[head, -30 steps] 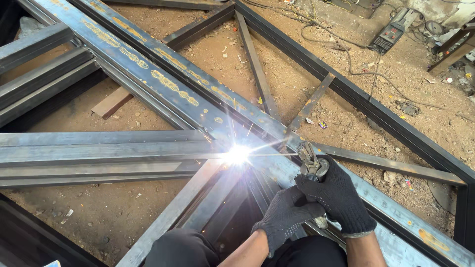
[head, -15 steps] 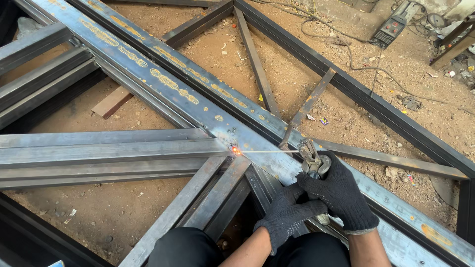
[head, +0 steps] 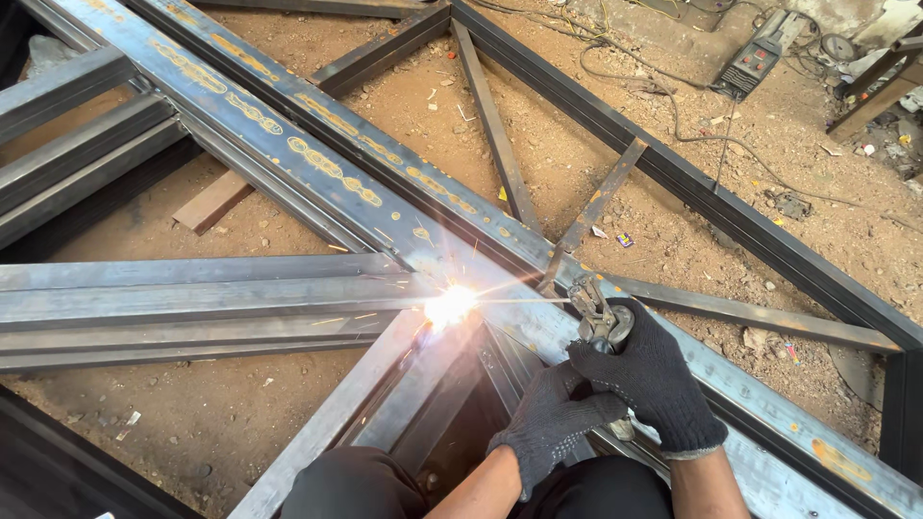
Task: The person welds metal frame components together using a welding electrode held by a clamp.
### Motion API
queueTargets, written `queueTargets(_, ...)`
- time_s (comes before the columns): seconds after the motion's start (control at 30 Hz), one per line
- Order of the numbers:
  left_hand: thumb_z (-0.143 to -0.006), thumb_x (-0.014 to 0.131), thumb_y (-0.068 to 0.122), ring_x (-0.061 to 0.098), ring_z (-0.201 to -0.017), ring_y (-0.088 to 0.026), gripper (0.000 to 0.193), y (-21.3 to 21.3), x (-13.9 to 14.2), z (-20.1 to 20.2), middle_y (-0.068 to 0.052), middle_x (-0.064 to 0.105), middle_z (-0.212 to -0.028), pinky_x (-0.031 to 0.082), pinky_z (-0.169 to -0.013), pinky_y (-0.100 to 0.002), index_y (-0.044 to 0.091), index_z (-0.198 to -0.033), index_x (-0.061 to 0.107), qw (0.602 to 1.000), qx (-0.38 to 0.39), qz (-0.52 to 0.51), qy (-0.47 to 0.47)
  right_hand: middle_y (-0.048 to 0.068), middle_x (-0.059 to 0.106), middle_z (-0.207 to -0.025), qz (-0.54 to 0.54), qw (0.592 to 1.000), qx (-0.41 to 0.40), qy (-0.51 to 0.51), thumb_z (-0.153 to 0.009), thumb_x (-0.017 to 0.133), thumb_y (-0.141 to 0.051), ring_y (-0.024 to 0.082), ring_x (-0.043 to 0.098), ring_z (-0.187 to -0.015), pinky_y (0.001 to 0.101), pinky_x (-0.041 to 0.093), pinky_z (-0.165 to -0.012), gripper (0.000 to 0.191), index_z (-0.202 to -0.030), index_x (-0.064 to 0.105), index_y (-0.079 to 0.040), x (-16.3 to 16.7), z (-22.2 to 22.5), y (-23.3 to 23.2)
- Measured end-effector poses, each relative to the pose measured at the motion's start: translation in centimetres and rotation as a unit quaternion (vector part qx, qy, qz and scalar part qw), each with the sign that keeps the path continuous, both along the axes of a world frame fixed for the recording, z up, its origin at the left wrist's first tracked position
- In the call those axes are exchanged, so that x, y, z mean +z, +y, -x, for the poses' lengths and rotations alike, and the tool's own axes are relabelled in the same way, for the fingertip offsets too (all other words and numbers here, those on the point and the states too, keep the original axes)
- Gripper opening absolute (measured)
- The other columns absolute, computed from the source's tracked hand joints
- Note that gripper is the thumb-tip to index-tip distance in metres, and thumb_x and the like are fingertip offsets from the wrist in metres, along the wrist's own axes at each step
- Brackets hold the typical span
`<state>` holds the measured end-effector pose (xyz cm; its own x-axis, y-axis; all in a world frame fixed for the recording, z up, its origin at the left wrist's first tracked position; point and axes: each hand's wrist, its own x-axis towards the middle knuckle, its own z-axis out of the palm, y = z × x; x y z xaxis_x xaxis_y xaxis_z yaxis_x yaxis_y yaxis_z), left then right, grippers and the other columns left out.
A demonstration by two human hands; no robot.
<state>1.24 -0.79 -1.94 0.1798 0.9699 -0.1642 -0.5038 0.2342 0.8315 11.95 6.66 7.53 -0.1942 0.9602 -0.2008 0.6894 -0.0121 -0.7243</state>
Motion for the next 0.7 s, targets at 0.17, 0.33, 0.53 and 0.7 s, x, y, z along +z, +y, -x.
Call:
queueTargets(0.17,-0.086,0.078,0.015,0.068,-0.104,-0.013,0.035,0.1,0.0,-0.1,-0.005,0.076,-0.109,0.054,-0.093,-0.031,0.003,-0.118,0.072,1.0,0.002,-0.018,0.023,0.009,0.077,-0.096,0.011,1.0,0.001,-0.022,-0.064,0.085,-0.036,0.019,0.071,-0.088,0.0352,0.056,-0.081,0.059,-0.114,0.069,-0.008,0.3,0.2,0.1)
queueTargets(0.33,-0.085,0.078,0.016,0.067,-0.104,-0.012,0.036,0.1,0.3,0.1,-0.004,0.075,-0.109,0.054,-0.093,-0.03,0.004,-0.118,0.071,0.999,0.011,-0.032,0.014,0.01,0.075,-0.097,0.02,0.999,-0.011,0.025,-0.064,0.084,-0.034,0.02,0.07,-0.087,0.0365,0.057,-0.078,0.06,-0.116,0.069,-0.008,0.0,0.4,-0.1)
queueTargets(0.53,-0.084,0.08,0.015,0.068,-0.102,-0.012,0.035,0.0,0.2,-0.2,-0.003,0.074,-0.107,0.054,-0.091,-0.029,0.004,-0.116,0.07,0.999,0.008,-0.003,-0.031,0.01,0.076,-0.098,-0.008,1.0,-0.003,0.027,-0.064,0.086,-0.032,0.02,0.071,-0.087,0.0361,0.057,-0.08,0.062,-0.117,0.068,-0.007,-0.2,-0.2,0.2)
queueTargets(0.7,-0.086,0.08,0.016,0.066,-0.101,-0.011,0.034,0.1,-0.7,-0.5,-0.005,0.073,-0.107,0.054,-0.091,-0.03,0.002,-0.116,0.07,0.999,0.018,-0.039,-0.012,0.011,0.077,-0.097,0.004,1.0,-0.013,0.015,-0.062,0.087,-0.032,0.021,0.071,-0.087,0.0362,0.057,-0.08,0.062,-0.116,0.068,-0.006,-0.4,-0.2,0.3)
